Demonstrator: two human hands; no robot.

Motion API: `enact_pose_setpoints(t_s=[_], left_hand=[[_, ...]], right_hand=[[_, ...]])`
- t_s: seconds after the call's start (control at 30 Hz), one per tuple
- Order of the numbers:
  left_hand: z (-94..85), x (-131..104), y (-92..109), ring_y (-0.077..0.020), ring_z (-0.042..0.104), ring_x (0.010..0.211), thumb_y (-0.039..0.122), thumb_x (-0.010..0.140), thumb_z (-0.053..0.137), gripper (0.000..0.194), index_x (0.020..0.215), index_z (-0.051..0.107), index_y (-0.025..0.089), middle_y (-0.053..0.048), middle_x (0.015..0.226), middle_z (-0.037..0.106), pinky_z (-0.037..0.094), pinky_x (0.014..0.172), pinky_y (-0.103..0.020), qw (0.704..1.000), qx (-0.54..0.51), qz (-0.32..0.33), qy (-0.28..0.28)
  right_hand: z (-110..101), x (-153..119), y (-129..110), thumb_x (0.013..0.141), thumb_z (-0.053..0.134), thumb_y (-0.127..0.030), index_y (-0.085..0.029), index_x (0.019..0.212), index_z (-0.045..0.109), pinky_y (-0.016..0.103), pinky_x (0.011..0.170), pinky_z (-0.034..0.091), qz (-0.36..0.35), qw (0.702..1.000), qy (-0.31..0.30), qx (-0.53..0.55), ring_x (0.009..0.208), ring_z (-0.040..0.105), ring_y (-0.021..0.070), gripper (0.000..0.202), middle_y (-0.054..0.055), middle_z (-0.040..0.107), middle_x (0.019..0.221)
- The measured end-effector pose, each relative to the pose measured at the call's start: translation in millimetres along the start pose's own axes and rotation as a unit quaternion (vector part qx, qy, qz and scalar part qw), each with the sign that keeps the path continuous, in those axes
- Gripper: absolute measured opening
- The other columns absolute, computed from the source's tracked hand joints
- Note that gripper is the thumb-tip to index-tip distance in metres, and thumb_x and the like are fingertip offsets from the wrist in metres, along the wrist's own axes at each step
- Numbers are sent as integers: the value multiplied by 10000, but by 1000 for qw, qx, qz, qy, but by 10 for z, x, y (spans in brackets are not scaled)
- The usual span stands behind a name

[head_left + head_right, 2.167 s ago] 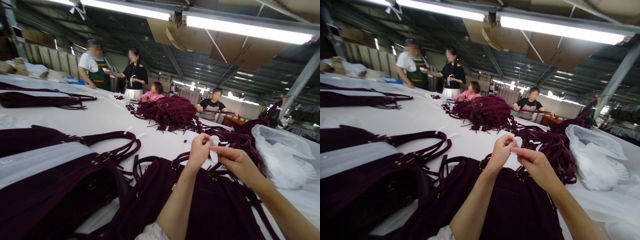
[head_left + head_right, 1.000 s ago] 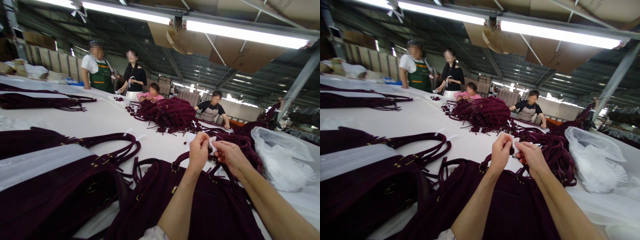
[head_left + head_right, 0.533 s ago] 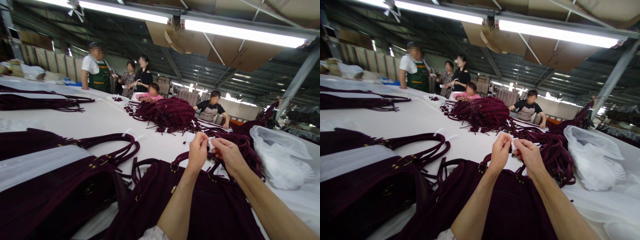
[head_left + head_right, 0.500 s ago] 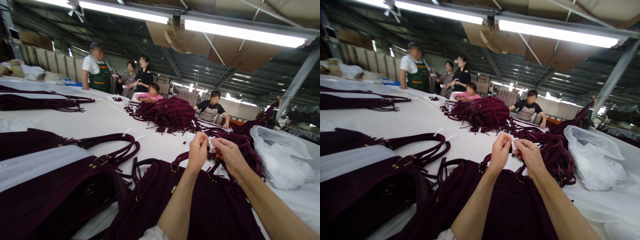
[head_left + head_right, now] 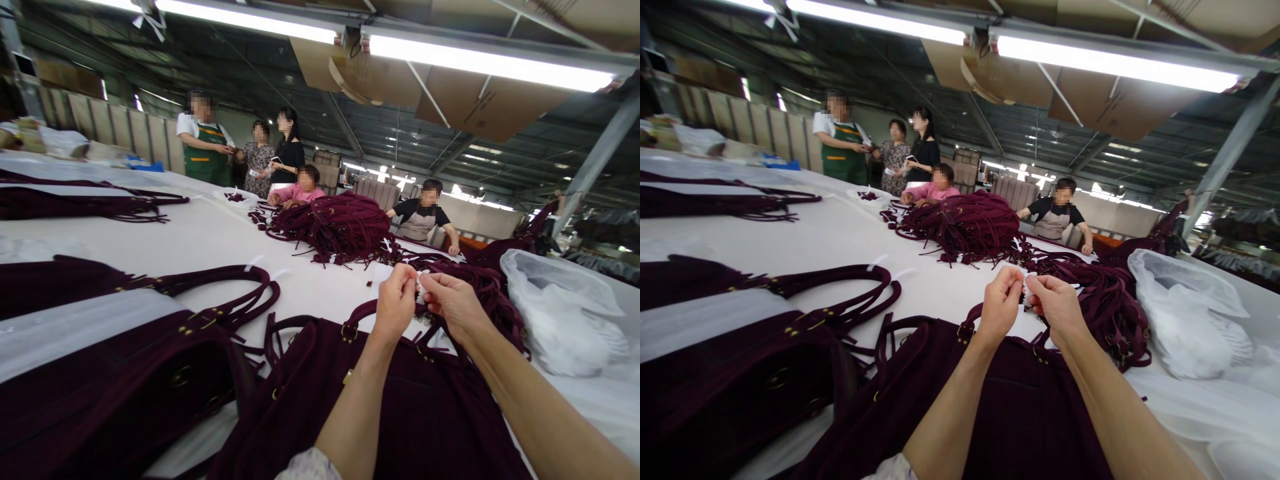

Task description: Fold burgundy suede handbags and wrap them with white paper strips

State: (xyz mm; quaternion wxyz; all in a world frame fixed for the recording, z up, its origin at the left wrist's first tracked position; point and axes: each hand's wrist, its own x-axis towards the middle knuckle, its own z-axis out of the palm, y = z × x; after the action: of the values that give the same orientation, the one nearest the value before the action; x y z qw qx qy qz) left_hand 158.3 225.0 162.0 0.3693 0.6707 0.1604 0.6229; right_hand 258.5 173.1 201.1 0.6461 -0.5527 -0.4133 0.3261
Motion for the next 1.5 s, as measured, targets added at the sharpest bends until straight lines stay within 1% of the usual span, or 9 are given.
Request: enact_pose_setpoints(t_s=[0.17,0.33,0.53,0.67,0.9,1.2,1.33,1.4,1.5], left_hand=[[19,-1,-27,-105,491,665,148,874,425,94,868,505,197,37,722,524,368,655,-204,999,13,20,23],[4,0,-53,-108,479,650,145,868,420,107,870,512,199,33,727,535,354,644,-207,999,38,20,9],[3,-3,-66,-110,479,618,121,839,446,134,900,517,216,41,705,531,334,622,-205,995,94,21,20],[13,0,-104,-127,524,672,102,845,431,172,910,529,228,19,766,561,365,672,-218,991,128,43,15],[-1,-17,-307,-181,559,966,184,942,374,288,1201,495,222,-63,1044,591,418,888,-289,984,160,78,14],[-97,64,-483,-179,526,945,67,905,293,570,1453,325,222,-70,1007,548,416,898,-292,968,232,92,-14],[-187,113,-424,-211,460,1125,44,879,325,578,1436,363,193,-116,1205,513,355,1005,-348,958,257,118,43],[-241,118,-433,-218,437,1184,45,863,363,514,1340,493,186,-117,1258,505,338,1036,-359,965,251,58,51],[-306,36,-564,-190,572,1001,57,814,474,307,1000,688,174,-78,1018,642,441,916,-301,969,220,-110,-35]], right_hand=[[-67,69,-100,680,788,-254,-162,766,601,219,578,561,61,996,-50,40,563,621,107,226,-2,622,638],[-102,121,-230,814,648,-421,-171,896,634,274,566,565,90,991,-94,-16,575,637,145,263,28,631,649],[-84,265,-260,681,730,-354,-156,722,653,137,372,284,-75,975,-118,-175,442,401,46,216,-50,517,541],[-3,434,-350,710,664,-285,-155,675,632,158,350,233,-158,967,-37,-195,401,361,52,138,-56,474,460],[203,589,-532,777,653,-173,-165,671,536,236,530,562,-106,994,4,-33,571,634,127,158,11,612,599],[206,591,-507,774,666,-294,-184,738,560,299,706,581,-258,966,-8,13,658,656,130,157,-2,632,675],[185,685,-478,801,617,-327,-197,775,551,296,747,555,-316,948,6,-23,758,660,142,148,-6,626,749],[126,755,-431,799,604,-313,-196,780,560,293,769,531,-338,937,14,-85,797,650,151,127,4,627,786],[8,801,-259,785,608,-283,-193,869,622,294,817,491,-366,906,11,-211,889,616,172,124,35,641,928]])
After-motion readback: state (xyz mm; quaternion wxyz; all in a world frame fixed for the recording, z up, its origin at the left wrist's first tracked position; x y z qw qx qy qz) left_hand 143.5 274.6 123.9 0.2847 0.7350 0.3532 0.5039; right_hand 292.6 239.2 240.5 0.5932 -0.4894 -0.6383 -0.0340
